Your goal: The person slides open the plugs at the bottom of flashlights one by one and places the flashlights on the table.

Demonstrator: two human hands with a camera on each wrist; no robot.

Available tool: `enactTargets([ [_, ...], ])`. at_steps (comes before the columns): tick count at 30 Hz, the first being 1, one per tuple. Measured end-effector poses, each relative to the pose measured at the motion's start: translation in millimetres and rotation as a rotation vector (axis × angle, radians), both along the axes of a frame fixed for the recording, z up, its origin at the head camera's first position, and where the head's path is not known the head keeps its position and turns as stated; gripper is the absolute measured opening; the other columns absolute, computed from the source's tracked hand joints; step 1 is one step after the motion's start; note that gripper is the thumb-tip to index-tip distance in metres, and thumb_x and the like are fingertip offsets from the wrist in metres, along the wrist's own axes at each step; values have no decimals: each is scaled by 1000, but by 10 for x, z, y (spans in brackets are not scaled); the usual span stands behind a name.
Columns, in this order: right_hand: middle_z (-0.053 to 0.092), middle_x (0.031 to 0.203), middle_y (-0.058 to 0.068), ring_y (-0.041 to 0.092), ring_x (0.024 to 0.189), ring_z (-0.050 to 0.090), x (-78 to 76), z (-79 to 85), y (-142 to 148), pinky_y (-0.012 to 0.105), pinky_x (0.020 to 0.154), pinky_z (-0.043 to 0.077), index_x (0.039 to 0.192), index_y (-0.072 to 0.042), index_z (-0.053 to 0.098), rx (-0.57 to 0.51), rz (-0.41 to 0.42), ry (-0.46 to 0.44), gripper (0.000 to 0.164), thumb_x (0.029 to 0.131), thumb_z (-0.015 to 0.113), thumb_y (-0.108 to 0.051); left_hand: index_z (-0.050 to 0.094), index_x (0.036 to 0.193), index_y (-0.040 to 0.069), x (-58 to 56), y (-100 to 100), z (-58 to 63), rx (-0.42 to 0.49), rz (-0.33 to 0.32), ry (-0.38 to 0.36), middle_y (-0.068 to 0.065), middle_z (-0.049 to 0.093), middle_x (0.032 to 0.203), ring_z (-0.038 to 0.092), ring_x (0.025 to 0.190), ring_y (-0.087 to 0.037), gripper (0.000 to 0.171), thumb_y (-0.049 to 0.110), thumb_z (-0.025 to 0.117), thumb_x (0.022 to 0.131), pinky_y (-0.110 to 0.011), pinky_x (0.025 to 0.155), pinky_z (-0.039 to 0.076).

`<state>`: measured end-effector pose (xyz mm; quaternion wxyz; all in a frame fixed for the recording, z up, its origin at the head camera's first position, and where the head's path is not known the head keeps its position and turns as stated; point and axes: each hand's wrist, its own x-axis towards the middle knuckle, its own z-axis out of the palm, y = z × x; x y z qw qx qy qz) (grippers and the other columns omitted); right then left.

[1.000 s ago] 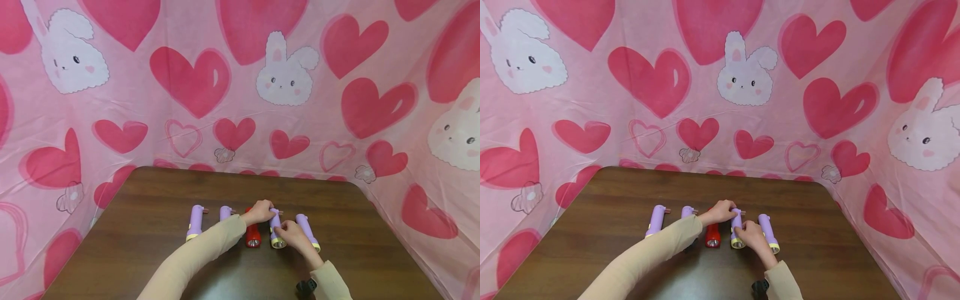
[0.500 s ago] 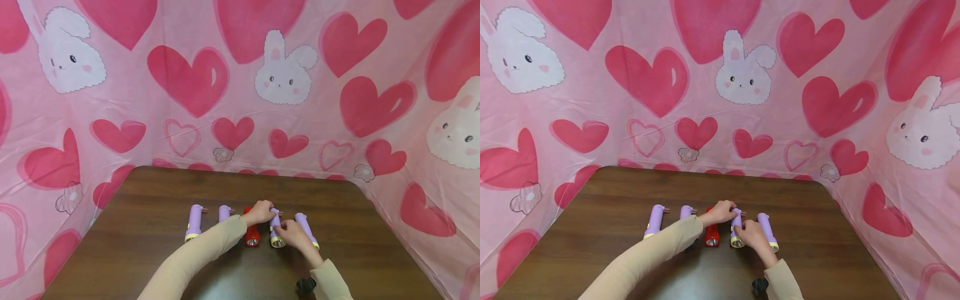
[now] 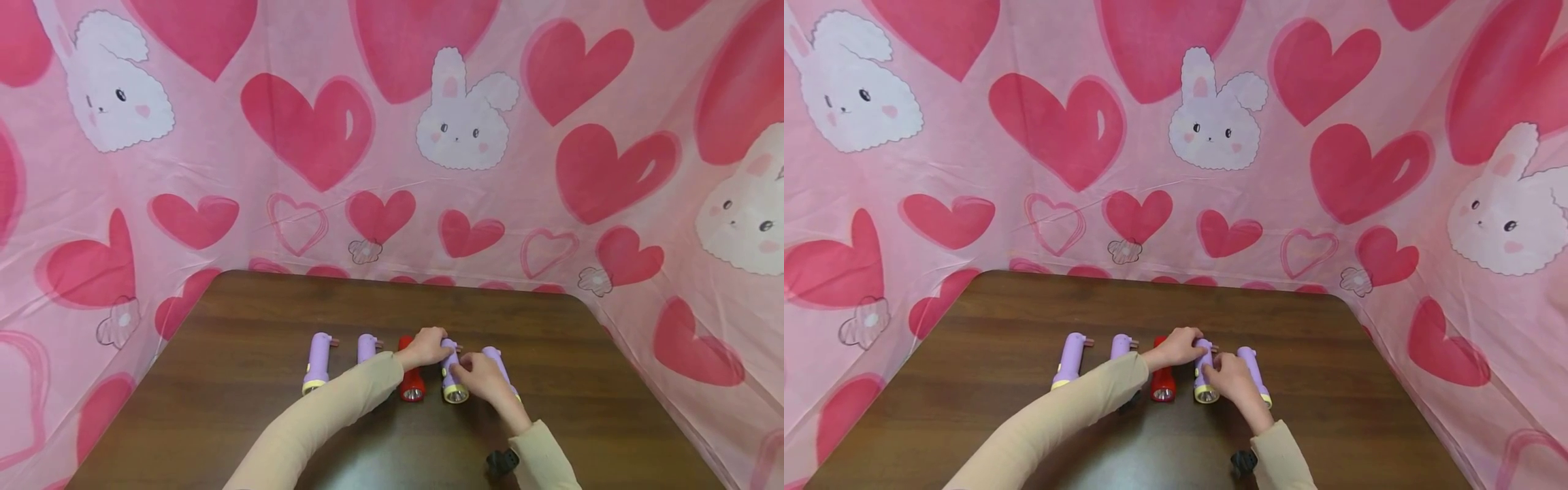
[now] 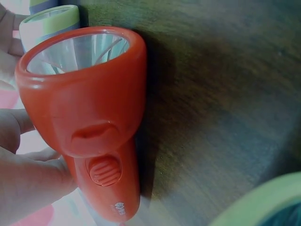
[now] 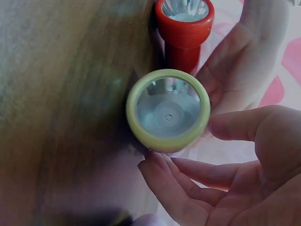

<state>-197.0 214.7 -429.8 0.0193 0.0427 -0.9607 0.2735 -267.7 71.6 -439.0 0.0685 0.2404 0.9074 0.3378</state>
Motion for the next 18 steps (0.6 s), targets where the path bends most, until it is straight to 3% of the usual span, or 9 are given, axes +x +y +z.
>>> enactTargets([
  [6, 73, 89, 14, 22, 80, 65, 18, 108, 29, 37, 71, 54, 97, 5, 71, 5, -5, 7, 26, 88, 68, -20, 69, 107, -3, 9, 6, -12, -16, 8, 40, -13, 73, 96, 61, 77, -17, 28, 19, 69, 89, -25, 68, 52],
  [18, 72, 99, 19, 31, 91, 67, -4, 213, 202, 45, 78, 56, 103, 4, 69, 1, -53, -7, 30, 92, 64, -24, 69, 111, -3, 5, 9, -18, -25, 3, 17, -14, 73, 100, 61, 77, -18, 31, 20, 69, 91, -26, 70, 54],
])
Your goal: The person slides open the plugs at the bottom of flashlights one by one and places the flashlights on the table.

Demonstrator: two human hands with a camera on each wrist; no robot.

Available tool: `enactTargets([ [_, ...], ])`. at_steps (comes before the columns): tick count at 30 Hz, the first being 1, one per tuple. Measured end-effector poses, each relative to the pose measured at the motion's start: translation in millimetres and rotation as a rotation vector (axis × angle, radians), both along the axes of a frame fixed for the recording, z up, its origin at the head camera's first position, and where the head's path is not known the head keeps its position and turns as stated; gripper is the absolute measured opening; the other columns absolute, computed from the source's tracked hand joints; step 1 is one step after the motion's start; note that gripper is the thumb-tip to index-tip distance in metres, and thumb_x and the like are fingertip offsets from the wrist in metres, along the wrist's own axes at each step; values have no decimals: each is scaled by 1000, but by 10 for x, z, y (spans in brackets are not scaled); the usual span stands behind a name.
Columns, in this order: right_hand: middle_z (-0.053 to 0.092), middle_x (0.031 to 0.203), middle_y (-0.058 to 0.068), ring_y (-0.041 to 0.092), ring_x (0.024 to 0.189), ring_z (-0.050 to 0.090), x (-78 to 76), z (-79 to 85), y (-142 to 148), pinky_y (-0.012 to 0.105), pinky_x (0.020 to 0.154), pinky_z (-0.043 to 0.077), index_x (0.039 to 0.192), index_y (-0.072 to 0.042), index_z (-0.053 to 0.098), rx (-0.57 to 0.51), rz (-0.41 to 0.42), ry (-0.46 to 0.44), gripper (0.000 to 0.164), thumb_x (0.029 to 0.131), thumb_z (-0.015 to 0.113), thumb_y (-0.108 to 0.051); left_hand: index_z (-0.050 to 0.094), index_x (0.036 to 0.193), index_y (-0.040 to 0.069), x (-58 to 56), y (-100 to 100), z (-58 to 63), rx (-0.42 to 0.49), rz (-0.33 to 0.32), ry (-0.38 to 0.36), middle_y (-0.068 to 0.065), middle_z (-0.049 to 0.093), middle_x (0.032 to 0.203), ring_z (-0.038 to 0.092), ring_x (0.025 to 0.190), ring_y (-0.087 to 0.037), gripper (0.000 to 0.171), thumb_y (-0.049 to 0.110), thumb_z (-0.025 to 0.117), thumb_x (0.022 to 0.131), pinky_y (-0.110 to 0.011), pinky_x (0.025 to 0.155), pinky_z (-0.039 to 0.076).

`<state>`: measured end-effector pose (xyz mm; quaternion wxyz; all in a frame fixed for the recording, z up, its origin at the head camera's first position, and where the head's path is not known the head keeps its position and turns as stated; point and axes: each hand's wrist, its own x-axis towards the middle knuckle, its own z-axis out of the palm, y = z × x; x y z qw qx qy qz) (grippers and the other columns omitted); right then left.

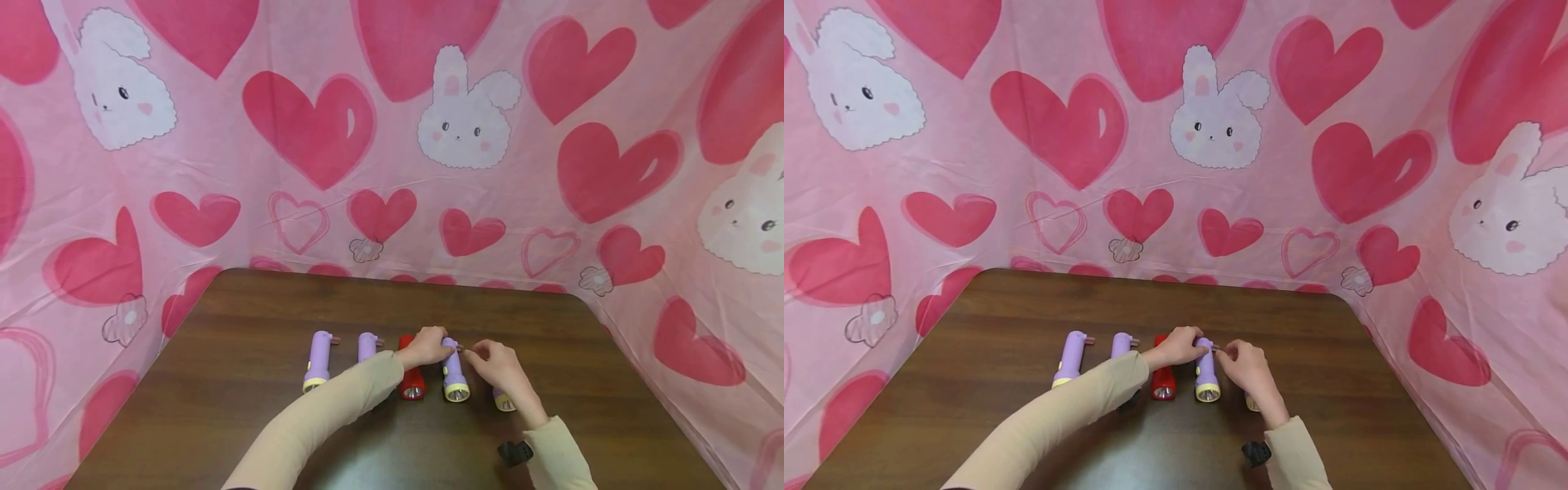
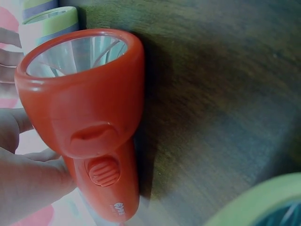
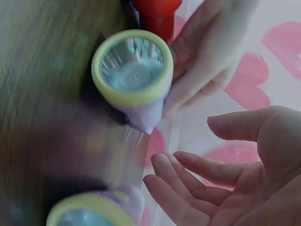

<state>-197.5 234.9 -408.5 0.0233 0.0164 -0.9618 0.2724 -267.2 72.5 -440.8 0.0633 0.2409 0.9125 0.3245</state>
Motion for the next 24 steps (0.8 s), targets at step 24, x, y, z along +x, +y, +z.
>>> enactTargets([
  [24, 71, 104, 23, 34, 94, 67, 36, 46, 406, 50, 84, 54, 109, 6, 67, 27, -57, 2, 36, 94, 64, -27, 69, 108, -2, -2, 18, -5, -21, 4, 21, -13, 73, 100, 60, 79, -18, 28, 20, 68, 90, -23, 66, 48],
])
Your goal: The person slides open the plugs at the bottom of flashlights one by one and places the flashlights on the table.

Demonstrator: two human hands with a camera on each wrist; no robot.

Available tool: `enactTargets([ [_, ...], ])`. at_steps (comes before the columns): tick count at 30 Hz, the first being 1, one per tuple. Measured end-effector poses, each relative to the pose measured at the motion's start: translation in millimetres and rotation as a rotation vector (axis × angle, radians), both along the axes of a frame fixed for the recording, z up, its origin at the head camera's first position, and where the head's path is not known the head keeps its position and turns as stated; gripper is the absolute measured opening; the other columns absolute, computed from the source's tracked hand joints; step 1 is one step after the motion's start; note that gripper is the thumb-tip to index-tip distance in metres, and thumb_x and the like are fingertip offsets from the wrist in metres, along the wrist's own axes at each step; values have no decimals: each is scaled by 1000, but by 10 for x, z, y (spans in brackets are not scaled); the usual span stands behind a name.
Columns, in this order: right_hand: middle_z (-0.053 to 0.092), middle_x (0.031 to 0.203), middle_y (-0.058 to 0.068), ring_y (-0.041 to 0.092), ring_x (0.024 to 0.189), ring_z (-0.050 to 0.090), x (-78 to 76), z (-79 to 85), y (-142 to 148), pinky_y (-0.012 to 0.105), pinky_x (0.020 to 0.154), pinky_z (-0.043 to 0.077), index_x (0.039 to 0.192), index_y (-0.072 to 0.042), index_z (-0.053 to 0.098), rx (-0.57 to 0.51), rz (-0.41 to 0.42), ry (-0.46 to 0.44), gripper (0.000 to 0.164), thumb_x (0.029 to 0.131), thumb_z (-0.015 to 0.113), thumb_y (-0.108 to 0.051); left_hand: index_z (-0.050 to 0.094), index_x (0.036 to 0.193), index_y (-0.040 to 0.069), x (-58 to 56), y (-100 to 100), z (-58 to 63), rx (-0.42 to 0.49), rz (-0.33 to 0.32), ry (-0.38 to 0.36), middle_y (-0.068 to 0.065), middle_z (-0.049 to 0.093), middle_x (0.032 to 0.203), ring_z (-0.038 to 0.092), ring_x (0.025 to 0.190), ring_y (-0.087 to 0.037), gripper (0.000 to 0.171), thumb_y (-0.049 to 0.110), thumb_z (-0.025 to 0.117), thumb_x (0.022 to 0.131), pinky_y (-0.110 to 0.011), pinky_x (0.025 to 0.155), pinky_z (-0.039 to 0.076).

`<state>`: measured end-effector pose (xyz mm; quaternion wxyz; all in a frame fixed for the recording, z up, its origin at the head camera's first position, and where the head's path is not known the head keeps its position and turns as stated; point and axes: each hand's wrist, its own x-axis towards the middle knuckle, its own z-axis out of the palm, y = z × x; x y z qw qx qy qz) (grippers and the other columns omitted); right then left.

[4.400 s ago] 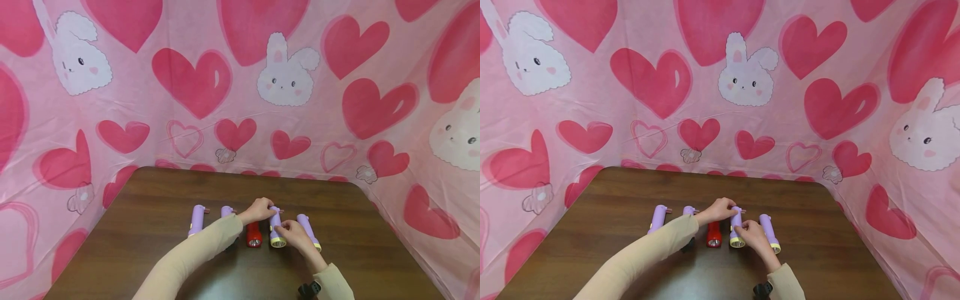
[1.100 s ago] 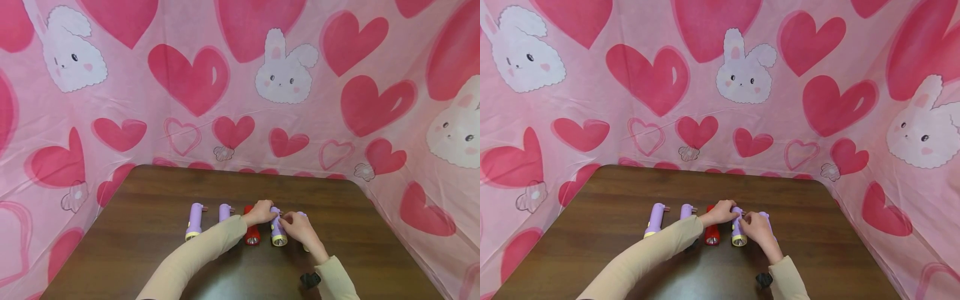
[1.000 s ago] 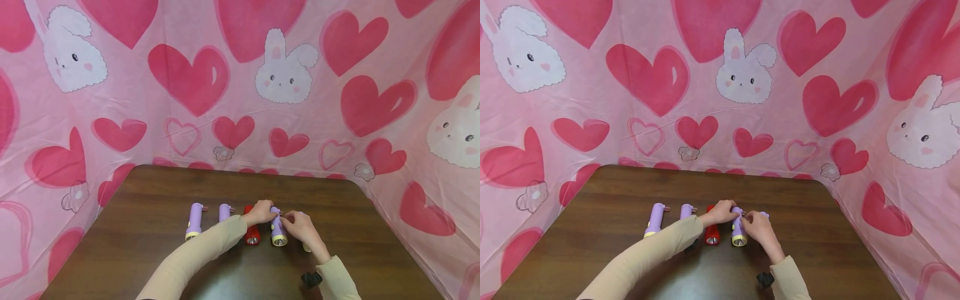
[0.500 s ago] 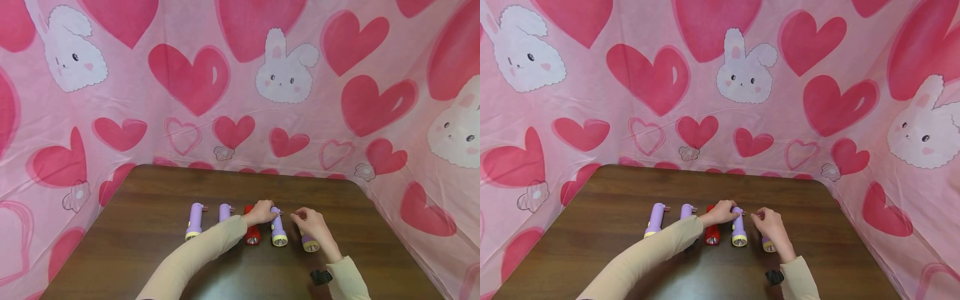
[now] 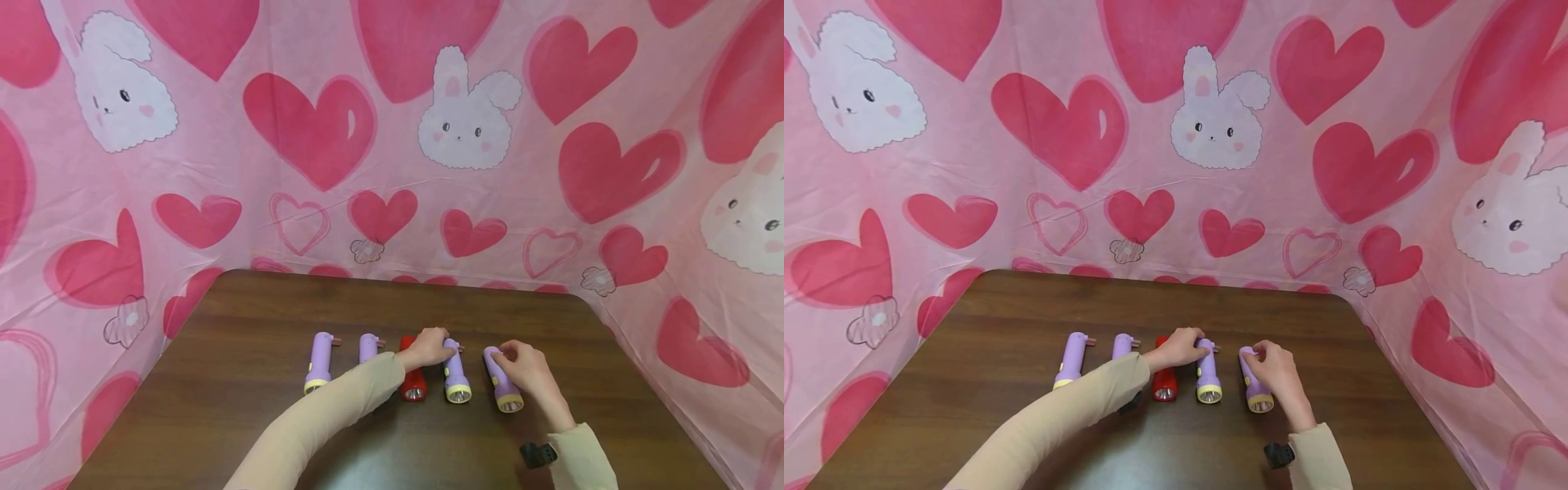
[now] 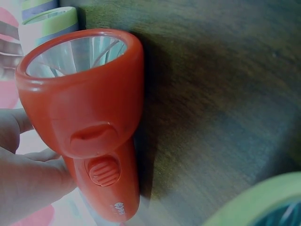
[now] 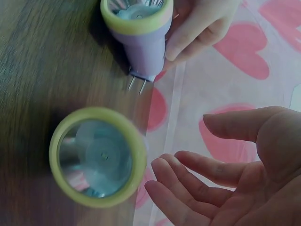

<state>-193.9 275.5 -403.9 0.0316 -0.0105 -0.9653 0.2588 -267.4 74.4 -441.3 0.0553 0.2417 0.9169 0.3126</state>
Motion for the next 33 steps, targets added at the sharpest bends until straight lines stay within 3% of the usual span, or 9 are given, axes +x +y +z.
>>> enactTargets([
  [8, 71, 103, 25, 34, 93, 66, 36, -14, 101, 50, 84, 53, 107, 8, 67, -1, -40, -34, 38, 93, 64, -27, 68, 116, -3, -10, -5, -37, -5, -8, -20, -14, 73, 110, 63, 86, -18, 34, 21, 68, 91, -25, 72, 52],
  [20, 66, 111, 32, 43, 102, 64, 45, -39, 183, 53, 86, 53, 114, 14, 61, 56, -26, -149, 55, 94, 61, -37, 69, 113, -4, -13, -5, -28, -6, -18, 6, -14, 73, 106, 63, 83, -18, 33, 20, 67, 90, -25, 71, 51],
  [27, 65, 108, 34, 38, 93, 65, 31, -95, 229, 50, 79, 54, 113, 18, 59, 64, -2, -206, 62, 94, 61, -41, 68, 114, -3, -7, -6, -10, 3, -8, -13, -15, 73, 108, 61, 81, -17, 32, 20, 67, 91, -25, 71, 52],
  [33, 68, 89, 18, 24, 78, 60, 20, -133, 232, 37, 67, 51, 104, 14, 64, 33, -3, -243, 56, 93, 62, -41, 68, 115, -4, 20, -11, 21, 0, -4, -10, -15, 73, 110, 64, 87, -19, 34, 21, 67, 91, -25, 73, 53],
])
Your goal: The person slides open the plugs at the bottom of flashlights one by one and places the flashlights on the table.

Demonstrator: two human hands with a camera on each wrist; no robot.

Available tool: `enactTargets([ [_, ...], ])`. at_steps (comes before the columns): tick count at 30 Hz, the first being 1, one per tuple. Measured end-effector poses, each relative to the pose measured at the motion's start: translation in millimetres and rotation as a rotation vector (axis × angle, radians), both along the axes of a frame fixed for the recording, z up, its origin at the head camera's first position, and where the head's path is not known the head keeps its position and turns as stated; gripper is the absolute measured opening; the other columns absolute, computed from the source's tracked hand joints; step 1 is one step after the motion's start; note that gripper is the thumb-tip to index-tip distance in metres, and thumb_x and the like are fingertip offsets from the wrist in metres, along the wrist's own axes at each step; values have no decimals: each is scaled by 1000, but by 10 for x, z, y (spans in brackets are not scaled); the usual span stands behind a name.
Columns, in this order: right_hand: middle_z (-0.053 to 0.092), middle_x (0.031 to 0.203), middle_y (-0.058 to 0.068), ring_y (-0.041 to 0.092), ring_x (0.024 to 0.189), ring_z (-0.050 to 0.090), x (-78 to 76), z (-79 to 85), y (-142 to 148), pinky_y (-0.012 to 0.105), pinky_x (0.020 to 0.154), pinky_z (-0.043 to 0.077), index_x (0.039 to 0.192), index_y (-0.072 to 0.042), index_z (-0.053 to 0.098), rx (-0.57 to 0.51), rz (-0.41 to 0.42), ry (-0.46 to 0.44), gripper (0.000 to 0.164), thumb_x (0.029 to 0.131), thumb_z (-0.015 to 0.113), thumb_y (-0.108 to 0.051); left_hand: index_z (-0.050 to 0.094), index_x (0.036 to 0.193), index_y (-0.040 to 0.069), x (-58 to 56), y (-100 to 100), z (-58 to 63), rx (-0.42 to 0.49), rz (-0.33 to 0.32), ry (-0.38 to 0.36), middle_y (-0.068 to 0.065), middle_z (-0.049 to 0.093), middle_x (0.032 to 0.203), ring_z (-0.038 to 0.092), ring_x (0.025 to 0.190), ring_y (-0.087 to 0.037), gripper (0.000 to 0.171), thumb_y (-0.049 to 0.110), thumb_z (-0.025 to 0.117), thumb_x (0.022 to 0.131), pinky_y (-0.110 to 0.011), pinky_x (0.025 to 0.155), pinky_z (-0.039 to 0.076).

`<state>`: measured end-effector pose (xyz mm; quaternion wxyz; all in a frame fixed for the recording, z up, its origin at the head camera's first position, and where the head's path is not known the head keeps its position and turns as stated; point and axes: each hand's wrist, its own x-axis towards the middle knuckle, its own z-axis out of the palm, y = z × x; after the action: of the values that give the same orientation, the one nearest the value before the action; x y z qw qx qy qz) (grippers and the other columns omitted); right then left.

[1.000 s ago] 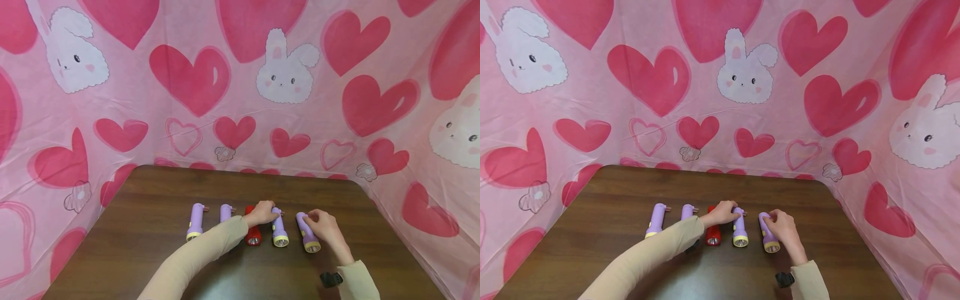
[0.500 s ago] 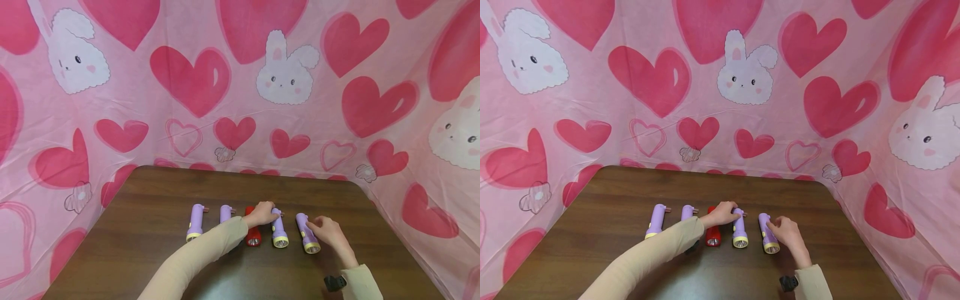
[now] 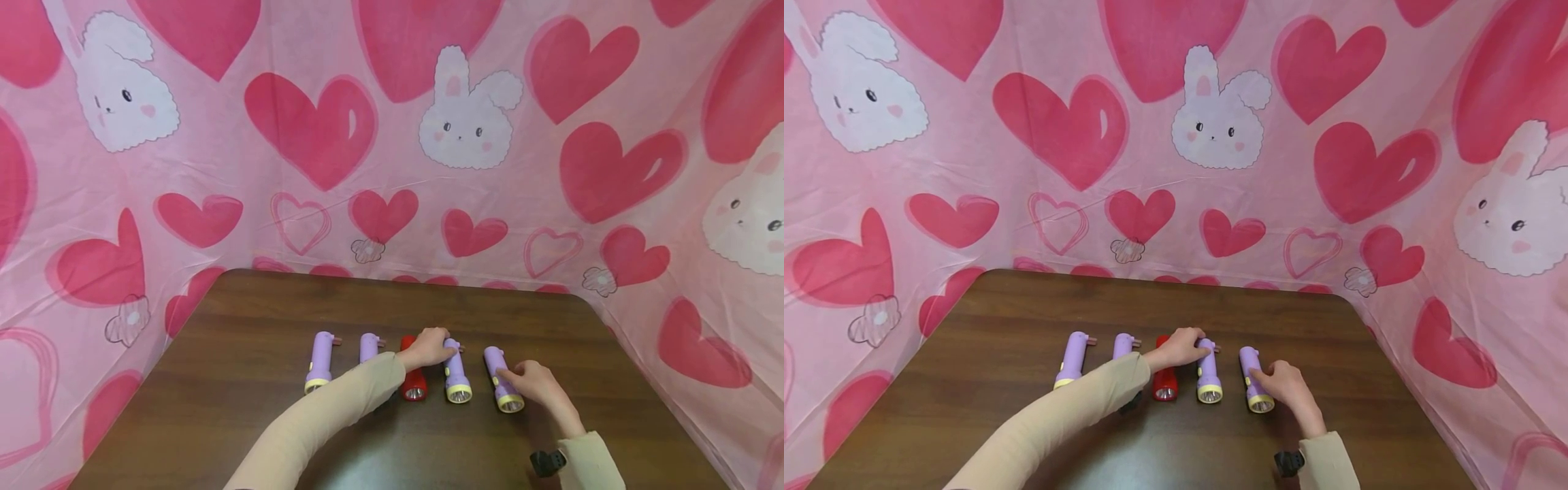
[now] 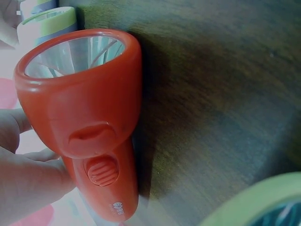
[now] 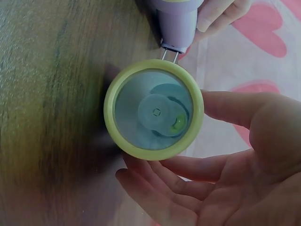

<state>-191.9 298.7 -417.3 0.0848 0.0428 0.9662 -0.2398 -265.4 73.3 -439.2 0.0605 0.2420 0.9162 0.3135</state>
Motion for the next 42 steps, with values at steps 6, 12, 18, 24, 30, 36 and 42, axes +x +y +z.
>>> enactTargets([
  [6, 67, 85, 13, 21, 76, 58, -9, 5, -19, 34, 64, 49, 100, 12, 66, -20, -4, -14, 55, 93, 62, -43, 68, 114, -4, -69, 13, -49, 19, -13, -11, -14, 73, 107, 63, 83, -17, 34, 21, 69, 90, -25, 72, 53],
  [12, 66, 79, 9, 19, 72, 56, -4, -5, -33, 30, 61, 45, 93, 9, 68, -24, 5, -3, 47, 92, 64, -37, 69, 109, -2, -182, 47, -198, 18, -33, 42, -11, 73, 99, 61, 77, -15, 33, 26, 68, 91, -24, 67, 51],
  [18, 67, 78, 9, 19, 71, 56, -9, -35, -41, 30, 60, 45, 92, 9, 69, -20, 8, 14, 44, 90, 66, -34, 69, 111, -3, -54, 32, -56, 13, -10, -6, -13, 73, 102, 61, 79, -16, 32, 21, 68, 90, -23, 68, 51],
  [24, 65, 76, 7, 19, 68, 55, -15, -81, -32, 30, 57, 44, 91, 8, 69, -27, 0, 17, 41, 90, 67, -33, 68, 113, -2, -17, 26, -44, -2, -5, -8, -13, 73, 105, 61, 80, -15, 32, 22, 68, 92, -23, 69, 51],
  [30, 65, 76, 7, 18, 69, 55, -22, -102, -24, 29, 59, 44, 90, 8, 70, -36, -7, 6, 40, 90, 67, -32, 69, 112, -2, -39, 35, -79, 0, -3, -1, -13, 73, 104, 61, 79, -16, 32, 22, 68, 91, -22, 68, 50],
  [36, 67, 79, 9, 19, 72, 57, -30, -105, -29, 29, 60, 45, 92, 8, 70, -25, -13, 10, 42, 89, 67, -34, 69, 112, -2, -39, 27, -68, -10, -2, 9, -13, 73, 103, 62, 81, -17, 31, 21, 67, 91, -23, 70, 52],
  [42, 67, 79, 8, 19, 73, 57, -34, -120, -32, 29, 60, 45, 93, 7, 70, -35, -28, 16, 42, 89, 68, -34, 68, 113, -3, -19, 13, -39, -13, -3, 1, -13, 73, 106, 63, 83, -18, 33, 21, 68, 91, -25, 73, 54],
])
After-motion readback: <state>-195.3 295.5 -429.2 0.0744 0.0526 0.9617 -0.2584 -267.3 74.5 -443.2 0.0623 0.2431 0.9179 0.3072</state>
